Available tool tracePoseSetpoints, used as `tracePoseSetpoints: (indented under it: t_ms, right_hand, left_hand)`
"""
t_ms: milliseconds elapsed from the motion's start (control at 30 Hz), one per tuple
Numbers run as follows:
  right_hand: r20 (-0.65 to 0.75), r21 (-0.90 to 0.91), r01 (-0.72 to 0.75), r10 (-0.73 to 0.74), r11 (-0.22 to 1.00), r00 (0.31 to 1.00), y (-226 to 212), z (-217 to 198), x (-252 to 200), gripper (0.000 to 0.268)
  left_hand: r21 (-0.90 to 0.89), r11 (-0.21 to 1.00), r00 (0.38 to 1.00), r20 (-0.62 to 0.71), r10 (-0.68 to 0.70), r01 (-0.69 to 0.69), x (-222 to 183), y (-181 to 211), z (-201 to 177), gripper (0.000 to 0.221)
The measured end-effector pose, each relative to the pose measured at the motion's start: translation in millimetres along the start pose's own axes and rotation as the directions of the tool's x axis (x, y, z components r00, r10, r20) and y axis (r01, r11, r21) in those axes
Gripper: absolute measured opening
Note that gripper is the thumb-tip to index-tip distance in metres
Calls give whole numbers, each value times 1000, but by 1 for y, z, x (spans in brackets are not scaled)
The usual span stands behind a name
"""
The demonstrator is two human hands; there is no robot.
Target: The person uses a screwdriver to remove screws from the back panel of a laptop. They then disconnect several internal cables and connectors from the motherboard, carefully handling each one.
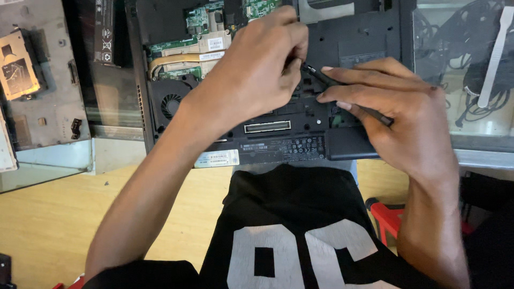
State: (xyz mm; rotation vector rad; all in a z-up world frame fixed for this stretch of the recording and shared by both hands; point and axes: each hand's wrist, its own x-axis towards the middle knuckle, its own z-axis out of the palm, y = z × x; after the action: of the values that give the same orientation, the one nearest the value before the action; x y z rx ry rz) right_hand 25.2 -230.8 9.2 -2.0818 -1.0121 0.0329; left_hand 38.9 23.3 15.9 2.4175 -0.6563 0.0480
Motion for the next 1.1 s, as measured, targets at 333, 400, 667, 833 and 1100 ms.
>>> tracePoseSetpoints:
  t_ms: [333, 400, 667, 833, 1100]
  right_hand:
    - [-9, -20, 5, -6, 1000, 1000, 1, 0, 0, 32]
    - [-18, 34, -3, 4, 999, 1000, 0, 0, 0, 30]
    - [-38, 47, -3, 5, 999, 999, -1, -1, 1, 31]
    - [-32, 50, 15, -13, 999, 999, -2, -1, 0, 28]
    - [-106, 131, -49, 63, 990, 992, -5, -3, -1, 22]
  left_hand:
    - [-109, 943, 931, 228, -285, 315, 24, 10, -14, 39]
    - [-51, 911, 872, 316, -374, 409, 27, 14, -16, 46]
    - [230, 953, 900, 343, -270, 199, 32, 10, -8, 60]
    - [355, 931, 865, 436, -249, 89, 36, 28, -24, 48]
    - [189, 982, 936, 344, -69, 3, 39, 3, -15, 12]
